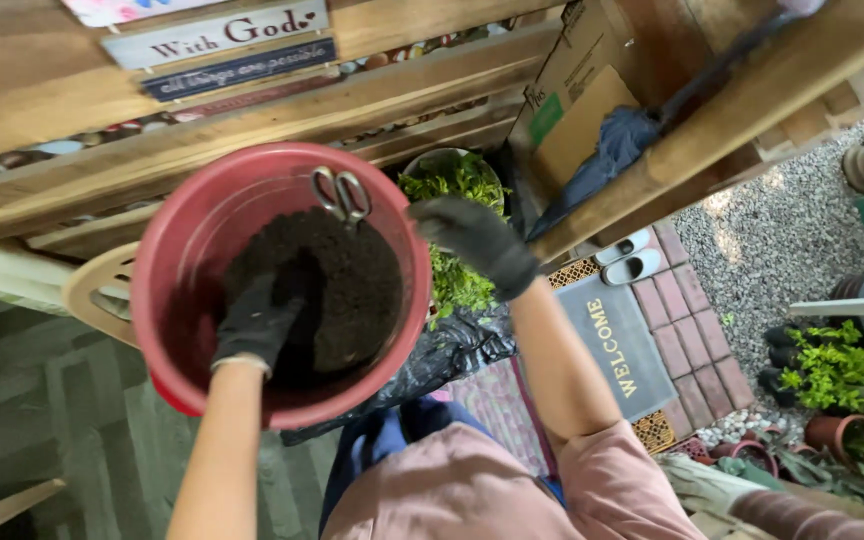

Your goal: Repotting or planting several small green seedlings into a large red pot filled with dark soil.

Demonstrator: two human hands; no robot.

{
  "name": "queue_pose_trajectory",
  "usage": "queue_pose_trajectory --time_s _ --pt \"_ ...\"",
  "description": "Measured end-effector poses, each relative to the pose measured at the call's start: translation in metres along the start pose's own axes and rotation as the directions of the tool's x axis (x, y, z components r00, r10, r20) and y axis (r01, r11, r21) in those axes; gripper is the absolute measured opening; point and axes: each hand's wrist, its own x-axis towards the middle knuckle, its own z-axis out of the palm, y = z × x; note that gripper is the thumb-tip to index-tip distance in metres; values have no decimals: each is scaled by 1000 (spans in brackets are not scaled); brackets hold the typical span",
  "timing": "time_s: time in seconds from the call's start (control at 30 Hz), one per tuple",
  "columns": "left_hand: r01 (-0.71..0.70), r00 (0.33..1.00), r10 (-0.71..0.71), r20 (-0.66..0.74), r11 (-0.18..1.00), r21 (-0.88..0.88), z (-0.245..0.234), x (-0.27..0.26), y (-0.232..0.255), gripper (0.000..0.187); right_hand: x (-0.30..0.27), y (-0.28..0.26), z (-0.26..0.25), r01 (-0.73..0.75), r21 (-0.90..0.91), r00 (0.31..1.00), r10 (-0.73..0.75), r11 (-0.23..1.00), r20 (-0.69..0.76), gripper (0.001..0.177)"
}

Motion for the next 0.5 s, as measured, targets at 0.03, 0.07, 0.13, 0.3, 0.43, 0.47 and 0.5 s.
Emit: queue_pose_trajectory --time_s 0.03,0.07,0.13,0.3,0.43,0.47,0.5 --pt "10 1000 -10 1 1000 -4 0 3 -2 61 1 30 -20 -4 2 1000 4 1000 10 26" --pt "-43 994 41 -99 999 -13 -1 6 -4 66 3 61 -40 29 18 998 -28 999 -56 26" --pt "-79 977 73 -199 997 -19 -5 7 -2 70 12 127 -63 58 39 993 -54 998 -106 27" --pt "11 954 -8 -299 1000 11 -25 -5 18 72 34 440 -54 -35 -872 994 -70 489 -79 7" --pt "141 946 -120 -302 989 50 -33 -7 32 67 46 512 -9 -410 -527 897 433 745 -85 32" --pt "181 947 -148 -286 979 92 -35 -7 34 63 51 504 -4 -406 -630 892 436 662 -117 37" --pt "217 947 -175 -271 967 133 -38 -6 37 60 56 495 0 -398 -722 889 432 566 -151 43"
